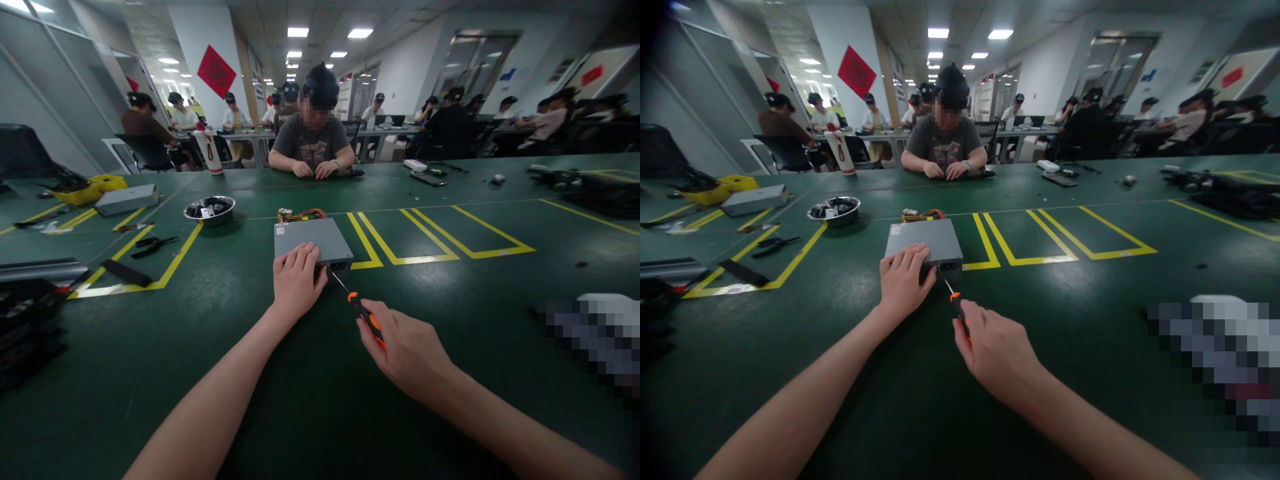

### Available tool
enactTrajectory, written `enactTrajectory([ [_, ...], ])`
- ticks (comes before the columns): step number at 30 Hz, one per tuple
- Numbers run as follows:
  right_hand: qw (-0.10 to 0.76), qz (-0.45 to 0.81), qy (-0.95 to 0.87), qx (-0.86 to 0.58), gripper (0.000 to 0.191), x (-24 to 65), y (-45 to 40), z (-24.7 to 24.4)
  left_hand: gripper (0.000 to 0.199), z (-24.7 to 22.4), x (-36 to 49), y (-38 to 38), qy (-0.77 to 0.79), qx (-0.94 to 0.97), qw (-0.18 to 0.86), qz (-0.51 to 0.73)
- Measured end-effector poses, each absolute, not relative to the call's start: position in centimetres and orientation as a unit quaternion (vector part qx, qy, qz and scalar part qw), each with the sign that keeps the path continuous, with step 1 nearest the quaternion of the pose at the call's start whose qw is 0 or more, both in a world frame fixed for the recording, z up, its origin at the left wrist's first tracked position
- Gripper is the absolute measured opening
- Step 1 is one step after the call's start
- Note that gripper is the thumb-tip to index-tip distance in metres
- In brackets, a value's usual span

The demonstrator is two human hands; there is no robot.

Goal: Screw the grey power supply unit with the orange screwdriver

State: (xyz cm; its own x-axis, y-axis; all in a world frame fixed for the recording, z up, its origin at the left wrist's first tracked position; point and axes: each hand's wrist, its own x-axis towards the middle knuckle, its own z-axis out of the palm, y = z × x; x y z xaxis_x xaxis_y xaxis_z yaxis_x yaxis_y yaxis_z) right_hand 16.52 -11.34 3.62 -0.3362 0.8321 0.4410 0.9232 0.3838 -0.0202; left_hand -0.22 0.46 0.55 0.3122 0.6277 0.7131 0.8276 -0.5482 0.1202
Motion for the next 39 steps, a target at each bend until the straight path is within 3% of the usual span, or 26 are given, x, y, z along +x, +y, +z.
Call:
enactTrajectory([
  [7,0.102,-0.261,-0.877,-0.390,0.028,15.6,-11.0,4.6,0.029,0.7,-0.2,0.3,-0.457,-0.799,0.136,-0.365],
  [9,0.108,-0.245,-0.880,-0.394,0.024,15.6,-11.1,4.2,0.029,0.7,-0.2,0.4,-0.456,-0.800,0.137,-0.364],
  [13,0.156,-0.165,-0.837,-0.498,0.046,15.9,-11.2,4.0,0.029,0.5,-0.2,0.5,-0.456,-0.800,0.138,-0.364],
  [17,0.145,-0.175,-0.850,-0.475,0.025,16.5,-10.9,4.7,0.030,0.5,-0.2,0.5,-0.458,-0.800,0.139,-0.363],
  [21,0.125,-0.237,-0.884,-0.384,0.027,16.9,-10.4,4.5,0.030,0.5,-0.2,0.5,-0.466,-0.798,0.142,-0.355],
  [24,0.117,-0.250,-0.891,-0.361,0.015,17.3,-10.1,3.4,0.029,0.6,-0.2,0.4,-0.471,-0.797,0.145,-0.349],
  [30,0.124,-0.254,-0.898,-0.338,0.015,17.9,-9.7,2.0,0.030,0.6,-0.2,0.4,-0.471,-0.798,0.145,-0.346],
  [39,0.208,-0.227,-0.882,-0.356,0.014,20.1,-10.4,3.3,0.031,0.8,-0.2,0.3,-0.467,-0.800,0.147,-0.347],
])
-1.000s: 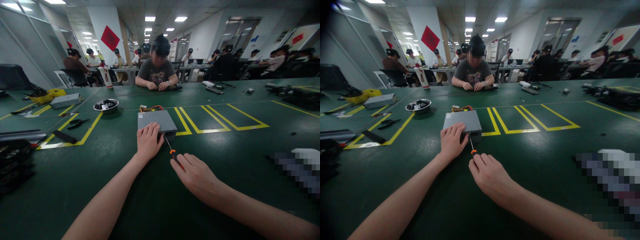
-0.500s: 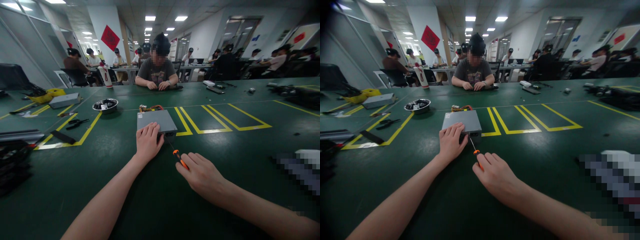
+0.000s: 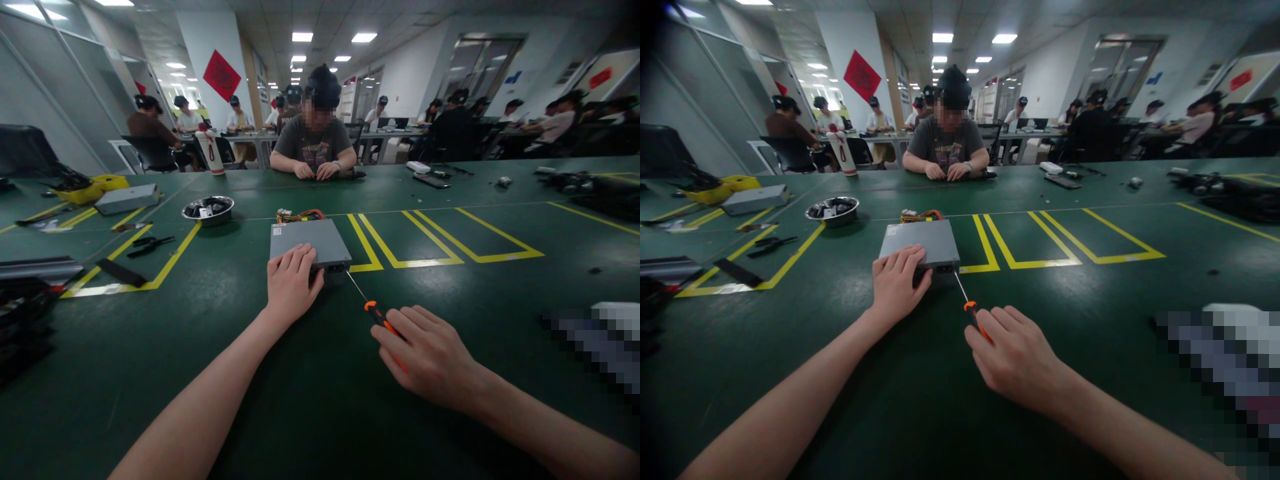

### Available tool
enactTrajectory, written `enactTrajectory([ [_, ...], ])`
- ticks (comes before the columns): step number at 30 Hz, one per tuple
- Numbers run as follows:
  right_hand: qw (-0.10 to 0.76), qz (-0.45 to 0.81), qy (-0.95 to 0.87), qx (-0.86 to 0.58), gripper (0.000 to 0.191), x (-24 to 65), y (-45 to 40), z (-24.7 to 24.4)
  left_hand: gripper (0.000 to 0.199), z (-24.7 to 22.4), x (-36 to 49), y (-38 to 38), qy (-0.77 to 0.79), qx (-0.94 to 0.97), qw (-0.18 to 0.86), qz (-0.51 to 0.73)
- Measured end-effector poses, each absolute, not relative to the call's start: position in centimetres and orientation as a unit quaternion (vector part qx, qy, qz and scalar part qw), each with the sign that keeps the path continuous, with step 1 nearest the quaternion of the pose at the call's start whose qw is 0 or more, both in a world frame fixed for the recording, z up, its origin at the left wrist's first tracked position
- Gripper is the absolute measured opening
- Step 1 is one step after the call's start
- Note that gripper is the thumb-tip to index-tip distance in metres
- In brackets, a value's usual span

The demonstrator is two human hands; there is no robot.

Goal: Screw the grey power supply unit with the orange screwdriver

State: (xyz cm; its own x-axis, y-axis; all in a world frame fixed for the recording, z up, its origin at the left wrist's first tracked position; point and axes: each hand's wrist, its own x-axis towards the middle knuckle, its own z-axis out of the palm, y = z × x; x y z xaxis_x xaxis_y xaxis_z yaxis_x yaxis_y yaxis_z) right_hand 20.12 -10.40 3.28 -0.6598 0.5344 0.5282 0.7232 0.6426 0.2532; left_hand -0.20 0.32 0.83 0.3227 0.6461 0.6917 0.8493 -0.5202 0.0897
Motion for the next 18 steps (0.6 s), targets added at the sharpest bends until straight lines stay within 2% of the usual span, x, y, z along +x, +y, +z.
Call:
enactTrajectory([
  [18,0.200,-0.231,-0.877,-0.370,0.016,20.60,-10.03,2.79,0.030,0.65,-0.18,0.43,-0.468,-0.801,0.148,-0.342],
])
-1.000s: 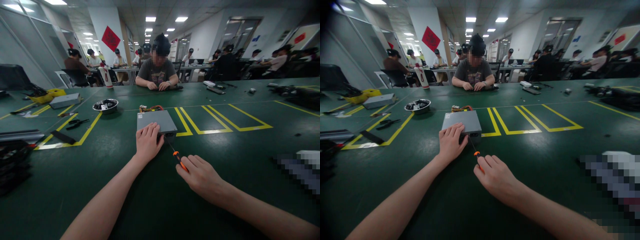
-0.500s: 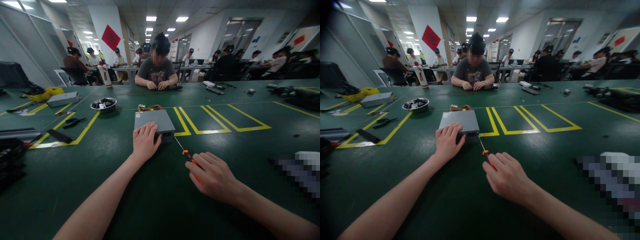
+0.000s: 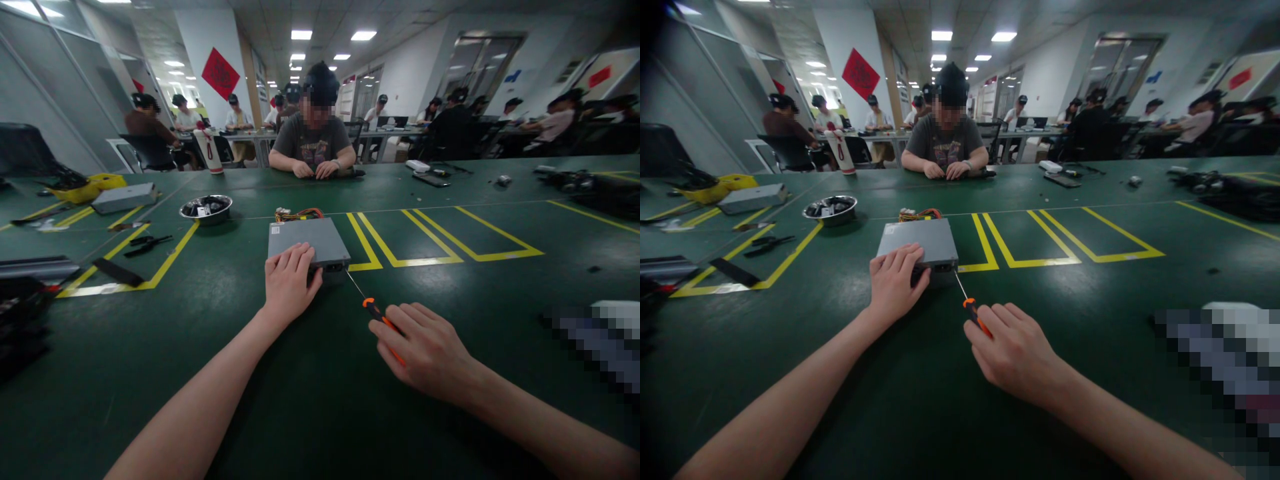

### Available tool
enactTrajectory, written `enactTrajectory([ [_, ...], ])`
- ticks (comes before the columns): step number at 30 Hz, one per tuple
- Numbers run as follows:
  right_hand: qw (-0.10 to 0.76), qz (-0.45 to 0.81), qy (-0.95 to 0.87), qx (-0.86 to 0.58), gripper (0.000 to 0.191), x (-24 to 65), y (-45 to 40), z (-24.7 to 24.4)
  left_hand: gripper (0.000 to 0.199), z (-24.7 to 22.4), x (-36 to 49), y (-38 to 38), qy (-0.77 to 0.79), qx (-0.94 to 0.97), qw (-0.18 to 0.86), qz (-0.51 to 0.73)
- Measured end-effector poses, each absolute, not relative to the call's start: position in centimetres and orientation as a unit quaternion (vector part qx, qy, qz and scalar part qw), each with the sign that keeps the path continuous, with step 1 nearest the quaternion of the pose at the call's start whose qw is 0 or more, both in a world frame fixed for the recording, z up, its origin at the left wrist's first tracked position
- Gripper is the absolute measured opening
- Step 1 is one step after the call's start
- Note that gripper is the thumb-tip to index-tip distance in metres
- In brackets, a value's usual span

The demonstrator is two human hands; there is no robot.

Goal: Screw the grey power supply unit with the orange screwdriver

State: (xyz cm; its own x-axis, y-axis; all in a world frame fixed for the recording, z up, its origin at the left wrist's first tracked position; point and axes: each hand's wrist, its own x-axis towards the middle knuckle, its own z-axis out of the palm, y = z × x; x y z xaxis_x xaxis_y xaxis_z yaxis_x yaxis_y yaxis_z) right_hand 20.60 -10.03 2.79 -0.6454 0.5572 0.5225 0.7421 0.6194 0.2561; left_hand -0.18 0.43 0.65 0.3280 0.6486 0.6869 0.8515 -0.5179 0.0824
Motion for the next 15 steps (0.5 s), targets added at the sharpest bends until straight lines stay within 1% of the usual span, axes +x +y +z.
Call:
enactTrajectory([
  [8,0.243,-0.154,-0.849,-0.443,0.015,20.8,-10.1,4.1,0.030,0.6,-0.2,0.5,-0.464,-0.800,0.148,-0.349],
  [12,0.247,-0.166,-0.834,-0.465,0.030,20.7,-10.3,4.1,0.030,0.7,-0.2,0.4,-0.464,-0.801,0.147,-0.348],
  [13,0.247,-0.174,-0.830,-0.469,0.030,20.6,-10.4,4.1,0.030,0.7,-0.2,0.4,-0.464,-0.802,0.146,-0.347],
  [15,0.241,-0.193,-0.832,-0.461,0.023,20.4,-10.5,4.1,0.030,0.7,-0.2,0.4,-0.465,-0.801,0.144,-0.347],
])
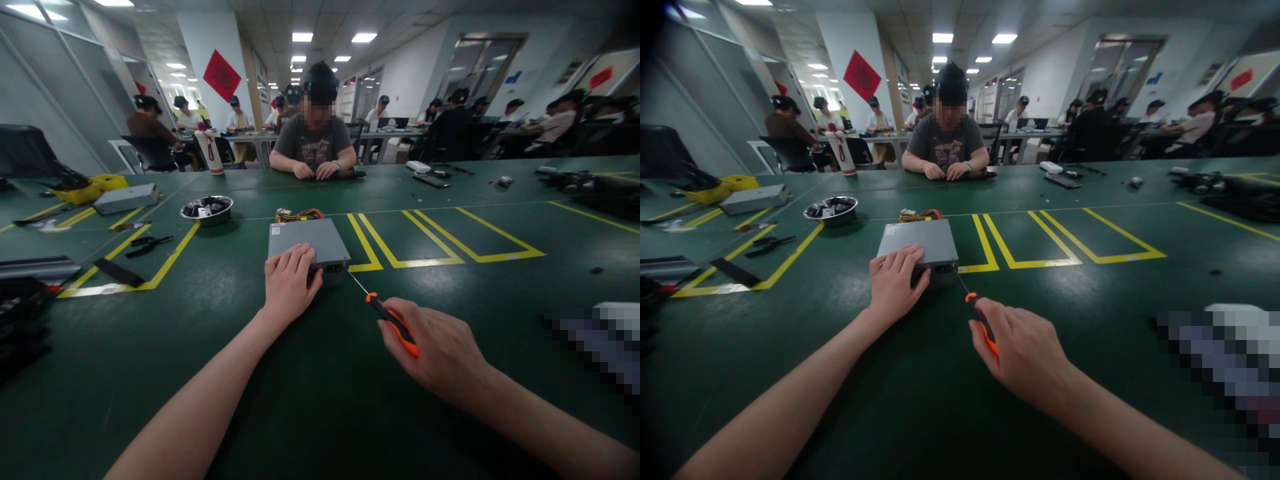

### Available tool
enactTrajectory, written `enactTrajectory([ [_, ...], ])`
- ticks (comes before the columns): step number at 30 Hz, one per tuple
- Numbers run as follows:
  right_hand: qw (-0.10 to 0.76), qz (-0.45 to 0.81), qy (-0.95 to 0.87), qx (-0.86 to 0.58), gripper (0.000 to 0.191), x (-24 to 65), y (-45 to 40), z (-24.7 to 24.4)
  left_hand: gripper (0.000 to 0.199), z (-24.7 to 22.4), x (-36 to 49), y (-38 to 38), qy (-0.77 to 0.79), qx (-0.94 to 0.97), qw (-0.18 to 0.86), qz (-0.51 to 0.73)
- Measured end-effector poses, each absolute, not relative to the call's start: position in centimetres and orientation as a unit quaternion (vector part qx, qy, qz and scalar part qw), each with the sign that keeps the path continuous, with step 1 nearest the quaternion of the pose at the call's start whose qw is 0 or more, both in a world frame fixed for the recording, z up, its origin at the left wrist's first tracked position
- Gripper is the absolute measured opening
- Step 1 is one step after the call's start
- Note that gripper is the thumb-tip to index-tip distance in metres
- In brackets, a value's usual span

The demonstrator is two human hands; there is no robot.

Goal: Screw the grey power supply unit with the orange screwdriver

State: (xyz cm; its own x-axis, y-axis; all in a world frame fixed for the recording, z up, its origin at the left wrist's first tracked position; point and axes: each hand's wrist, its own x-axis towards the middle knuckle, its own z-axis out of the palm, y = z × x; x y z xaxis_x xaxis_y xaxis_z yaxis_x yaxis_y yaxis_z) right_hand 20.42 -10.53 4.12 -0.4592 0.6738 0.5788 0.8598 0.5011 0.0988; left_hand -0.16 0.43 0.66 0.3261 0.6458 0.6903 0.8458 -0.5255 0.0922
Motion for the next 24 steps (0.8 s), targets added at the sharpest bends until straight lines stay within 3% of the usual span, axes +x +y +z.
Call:
enactTrajectory([
  [7,0.184,-0.291,-0.847,-0.405,0.028,20.2,-11.3,4.2,0.030,0.8,-0.1,0.4,-0.466,-0.803,0.144,-0.342],
  [11,0.184,-0.290,-0.842,-0.416,0.022,20.2,-11.1,3.8,0.030,0.8,-0.1,0.3,-0.466,-0.802,0.147,-0.343],
  [16,0.188,-0.281,-0.816,-0.469,0.036,20.0,-11.1,3.7,0.030,0.7,-0.2,0.4,-0.464,-0.802,0.150,-0.344],
  [24,0.156,-0.315,-0.831,-0.431,0.030,19.9,-11.8,3.7,0.030,0.8,-0.2,0.3,-0.465,-0.803,0.143,-0.344],
])
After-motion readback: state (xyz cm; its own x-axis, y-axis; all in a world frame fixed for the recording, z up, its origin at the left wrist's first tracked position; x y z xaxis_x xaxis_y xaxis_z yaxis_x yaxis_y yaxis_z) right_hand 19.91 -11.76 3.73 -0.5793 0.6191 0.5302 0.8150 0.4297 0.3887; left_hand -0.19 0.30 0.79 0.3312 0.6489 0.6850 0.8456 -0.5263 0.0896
